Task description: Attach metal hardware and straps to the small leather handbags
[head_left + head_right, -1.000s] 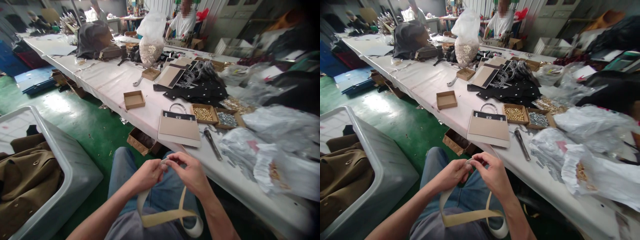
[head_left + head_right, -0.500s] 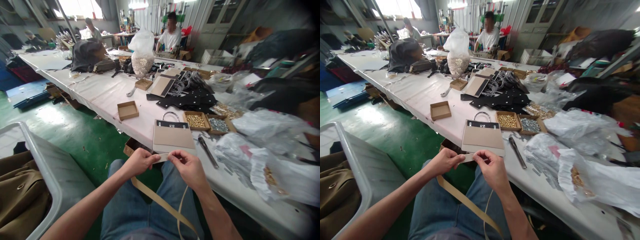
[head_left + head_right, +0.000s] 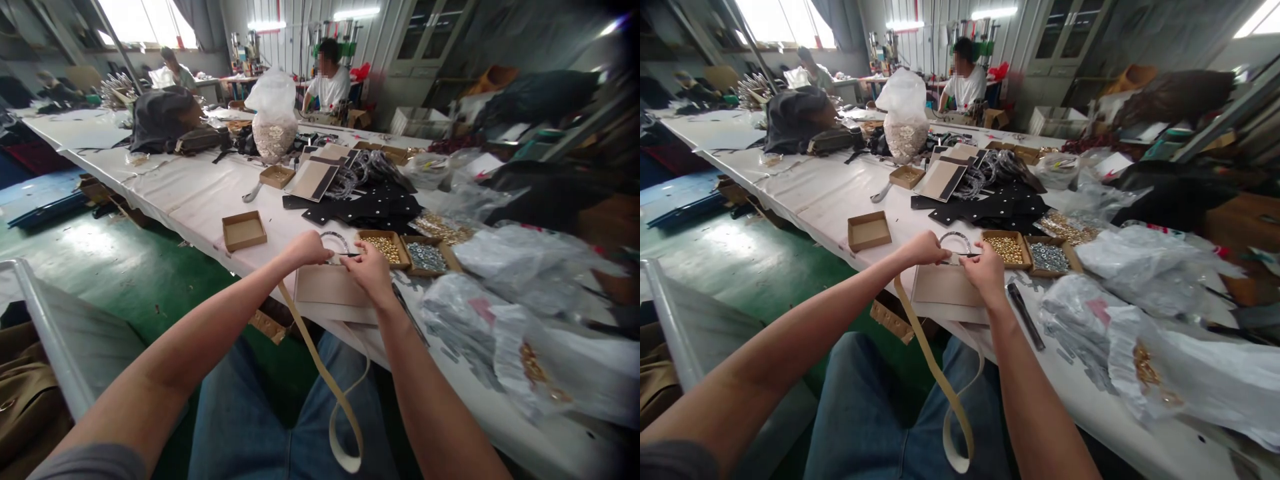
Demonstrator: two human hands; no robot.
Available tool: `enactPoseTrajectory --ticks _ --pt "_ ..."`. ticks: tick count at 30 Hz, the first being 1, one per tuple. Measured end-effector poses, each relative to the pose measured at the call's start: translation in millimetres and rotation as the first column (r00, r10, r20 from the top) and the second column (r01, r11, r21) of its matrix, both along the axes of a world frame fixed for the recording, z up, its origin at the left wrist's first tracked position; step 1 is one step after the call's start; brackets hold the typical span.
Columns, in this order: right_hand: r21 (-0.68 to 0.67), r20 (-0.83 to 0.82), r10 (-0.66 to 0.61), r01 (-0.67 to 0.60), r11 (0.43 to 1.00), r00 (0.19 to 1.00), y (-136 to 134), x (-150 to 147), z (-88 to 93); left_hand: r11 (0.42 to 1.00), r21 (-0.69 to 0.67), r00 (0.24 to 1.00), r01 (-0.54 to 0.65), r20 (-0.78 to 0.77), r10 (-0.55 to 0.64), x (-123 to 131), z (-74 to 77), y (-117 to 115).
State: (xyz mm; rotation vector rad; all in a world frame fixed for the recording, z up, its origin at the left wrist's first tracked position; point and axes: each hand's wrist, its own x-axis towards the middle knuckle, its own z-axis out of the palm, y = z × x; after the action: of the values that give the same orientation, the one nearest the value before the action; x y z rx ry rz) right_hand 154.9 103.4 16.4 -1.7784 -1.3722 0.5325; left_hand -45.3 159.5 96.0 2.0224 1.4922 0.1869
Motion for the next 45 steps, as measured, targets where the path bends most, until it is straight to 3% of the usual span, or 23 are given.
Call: enactPoseTrajectory --ticks 4,7,24,29,36,41,45 --pt "-0.032 0.046 0.026 -0.025 0.999 0.999 5 5 -13.0 0.996 -0.085 1.000 -0.022 -0.009 0.021 -2 -19.1 5" --pt "-0.061 0.045 0.032 -0.029 0.998 0.998 6 3 -16.3 0.983 -0.175 0.998 -0.056 0.027 0.062 -7 -25.3 3" --pt "-0.173 0.155 -0.016 0.043 0.984 0.988 13 -7 -13.8 0.943 -0.321 0.991 -0.094 0.063 0.120 -15 -26.9 7" --pt "-0.086 0.358 -0.056 0.093 0.992 0.932 9 -14 -12.9 0.948 -0.305 0.990 -0.092 0.072 0.120 -15 -33.9 8" --pt "0.028 0.254 0.231 -0.246 0.969 0.939 11 -24 -22.1 0.926 -0.356 0.983 -0.126 0.079 0.164 -22 -37.4 9" --pt "-0.072 0.138 0.265 -0.257 0.964 0.954 12 -20 -18.0 0.893 -0.419 0.964 -0.161 0.126 0.233 -24 -31.3 4" --pt "-0.116 0.134 0.219 -0.204 0.972 0.966 14 -21 -12.2 0.891 -0.420 0.962 -0.174 0.122 0.245 -25 -28.1 0"
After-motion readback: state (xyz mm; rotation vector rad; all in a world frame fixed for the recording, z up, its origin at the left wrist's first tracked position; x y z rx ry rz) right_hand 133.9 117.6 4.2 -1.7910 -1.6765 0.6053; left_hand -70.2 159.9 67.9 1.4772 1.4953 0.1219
